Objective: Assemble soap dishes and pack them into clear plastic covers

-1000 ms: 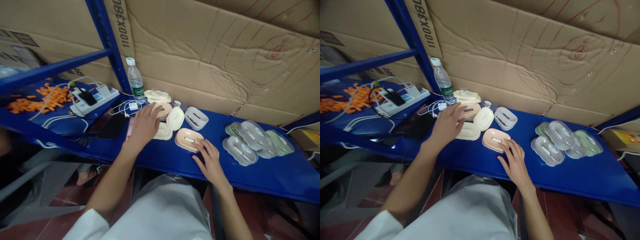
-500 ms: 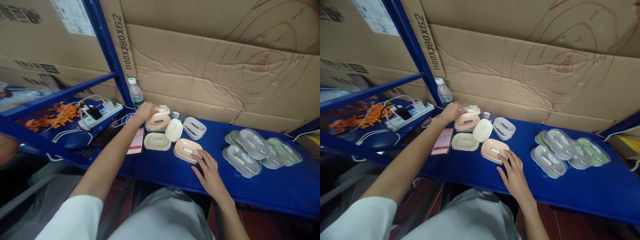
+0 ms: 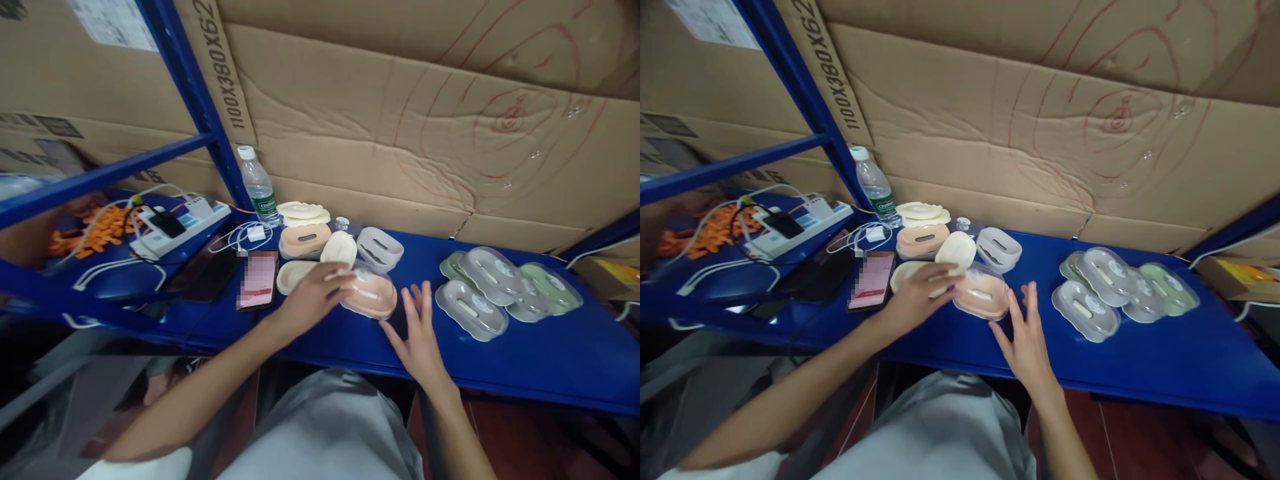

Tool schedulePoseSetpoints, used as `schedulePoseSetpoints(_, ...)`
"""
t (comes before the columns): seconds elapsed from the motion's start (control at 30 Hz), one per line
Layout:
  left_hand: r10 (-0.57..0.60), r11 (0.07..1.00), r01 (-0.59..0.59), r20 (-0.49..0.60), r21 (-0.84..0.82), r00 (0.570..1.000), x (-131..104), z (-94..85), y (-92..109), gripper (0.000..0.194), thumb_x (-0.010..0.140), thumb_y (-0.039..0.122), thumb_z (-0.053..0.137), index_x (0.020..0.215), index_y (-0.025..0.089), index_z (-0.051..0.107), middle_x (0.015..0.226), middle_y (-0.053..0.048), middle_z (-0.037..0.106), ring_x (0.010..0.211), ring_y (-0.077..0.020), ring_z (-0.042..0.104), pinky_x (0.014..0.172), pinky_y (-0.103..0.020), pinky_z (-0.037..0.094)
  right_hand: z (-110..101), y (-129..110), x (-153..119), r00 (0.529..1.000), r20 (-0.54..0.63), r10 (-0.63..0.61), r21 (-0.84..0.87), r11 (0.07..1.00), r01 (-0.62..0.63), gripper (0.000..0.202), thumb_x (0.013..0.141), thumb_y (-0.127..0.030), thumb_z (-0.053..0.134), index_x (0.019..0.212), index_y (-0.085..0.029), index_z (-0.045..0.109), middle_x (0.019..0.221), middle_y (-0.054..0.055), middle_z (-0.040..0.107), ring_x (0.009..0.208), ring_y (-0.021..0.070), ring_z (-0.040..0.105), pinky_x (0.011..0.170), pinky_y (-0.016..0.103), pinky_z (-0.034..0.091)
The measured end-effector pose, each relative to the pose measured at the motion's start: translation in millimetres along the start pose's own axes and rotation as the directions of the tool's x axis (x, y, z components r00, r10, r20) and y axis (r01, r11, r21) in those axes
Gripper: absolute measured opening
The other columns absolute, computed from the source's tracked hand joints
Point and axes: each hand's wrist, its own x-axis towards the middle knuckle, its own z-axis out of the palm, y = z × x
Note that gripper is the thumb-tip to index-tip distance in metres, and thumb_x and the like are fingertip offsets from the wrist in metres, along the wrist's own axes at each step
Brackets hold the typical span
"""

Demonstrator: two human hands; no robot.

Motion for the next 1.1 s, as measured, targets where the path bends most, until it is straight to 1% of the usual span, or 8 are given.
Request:
schedulePoseSetpoints(0.1, 0.045, 0.999, -0.043, 0.068, -0.026, 0.997, -14.9, 22.9, 6.5, 0.022, 0.105, 0.023, 0.065, 0.126, 0.024, 0.073, 0.129, -0.009, 0.073, 0.125, -0.022, 0.071, 0.109, -0.042, 0.061, -1.1, 1.7, 2.5, 0.992, 0.124, -0.029, -0.023, 0.999, 0.032, 0.076, 0.107, -0.033, 0.06, 0.172, -0.037, 0.022, 0.18, 0.015, 0.02, 0.161, 0.0387, 0.034, 0.12, 0.061, 0.049)
schedulePoseSetpoints(0.2, 0.026, 1.0, -0.025, 0.1, -0.013, 0.995, -16.6, 26.8, 7.2, 0.025, 0.103, 0.021, 0.067, 0.127, 0.023, 0.07, 0.133, -0.01, 0.07, 0.129, -0.0237, 0.068, 0.112, -0.045, 0.059, -1.0, 3.0, 4.1, 0.985, 0.167, -0.031, -0.008, 0.999, 0.033, 0.069, 0.108, -0.034, 0.057, 0.171, -0.034, 0.028, 0.175, 0.014, 0.035, 0.159, 0.0339, 0.041, 0.121, 0.056, 0.05)
schedulePoseSetpoints(0.4, -0.031, 0.998, 0.02, 0.172, 0.066, 0.985, -23.3, 26.1, 13.3, 0.028, 0.098, 0.02, 0.072, 0.126, 0.024, 0.068, 0.13, -0.011, 0.067, 0.128, -0.028, 0.066, 0.11, -0.05, 0.06, -0.2, 4.3, 3.0, 0.993, 0.102, -0.062, -0.011, 0.998, 0.064, 0.059, 0.109, -0.026, 0.053, 0.166, -0.037, 0.041, 0.17, 0.011, 0.044, 0.153, 0.0316, 0.05, 0.119, 0.054, 0.052)
schedulePoseSetpoints(0.57, -0.039, 0.997, 0.025, 0.198, 0.072, 0.98, -22.5, 25.4, 16.2, 0.027, 0.097, 0.02, 0.072, 0.124, 0.023, 0.067, 0.138, -0.013, 0.063, 0.134, -0.0299, 0.062, 0.111, -0.049, 0.059, -1.8, 3.2, 4.0, 0.993, 0.112, -0.034, -0.013, 0.999, 0.036, 0.055, 0.109, -0.031, 0.053, 0.163, -0.037, 0.045, 0.168, 0.01, 0.047, 0.152, 0.0329, 0.051, 0.118, 0.056, 0.052)
schedulePoseSetpoints(0.77, 0.038, 0.994, -0.065, 0.273, 0.091, 0.961, -5.1, 27.7, 45.8, 0.029, 0.099, 0.023, 0.069, 0.128, 0.022, 0.068, 0.144, -0.014, 0.061, 0.134, -0.0322, 0.06, 0.114, -0.051, 0.056, -0.1, 0.2, 1.0, 0.989, -0.095, 0.113, -0.164, 0.978, -0.127, 0.058, 0.106, -0.033, 0.057, 0.162, -0.031, 0.044, 0.179, 0.018, 0.017, 0.159, 0.0473, 0.032, 0.116, 0.072, 0.043)
schedulePoseSetpoints(0.83, 0.068, 0.989, -0.103, 0.293, 0.107, 0.954, 1.4, 33.9, 54.7, 0.038, 0.102, 0.021, 0.063, 0.139, 0.024, 0.064, 0.141, -0.014, 0.063, 0.129, -0.0313, 0.063, 0.11, -0.05, 0.058, 0.4, -0.2, 0.3, 0.979, -0.14, 0.149, -0.17, 0.97, -0.172, 0.055, 0.106, -0.034, 0.056, 0.16, -0.027, 0.046, 0.175, 0.022, 0.023, 0.157, 0.0474, 0.035, 0.114, 0.071, 0.044)
schedulePoseSetpoints(0.93, 0.141, 0.982, -0.172, 0.314, 0.074, 0.939, 14.5, 46.7, 57.4, 0.047, 0.103, 0.013, 0.055, 0.149, 0.024, 0.058, 0.144, -0.013, 0.063, 0.131, -0.0285, 0.063, 0.111, -0.045, 0.056, 1.3, 0.0, 0.2, 0.988, -0.095, 0.124, -0.156, 0.978, -0.138, 0.048, 0.108, -0.035, 0.053, 0.155, -0.026, 0.048, 0.16, 0.022, 0.046, 0.146, 0.0426, 0.049, 0.111, 0.066, 0.047)
schedulePoseSetpoints(1.1, 0.117, 0.975, -0.171, 0.332, 0.139, 0.936, 62.7, 67.6, 31.9, 0.055, 0.102, 0.007, 0.049, 0.156, 0.019, 0.051, 0.155, -0.014, 0.058, 0.142, -0.0267, 0.058, 0.117, -0.041, 0.049, 0.3, -0.3, 2.3, 0.99, -0.069, 0.124, -0.161, 0.978, -0.134, 0.048, 0.108, -0.035, 0.052, 0.154, -0.023, 0.047, 0.155, 0.023, 0.05, 0.142, 0.0415, 0.052, 0.107, 0.061, 0.05)
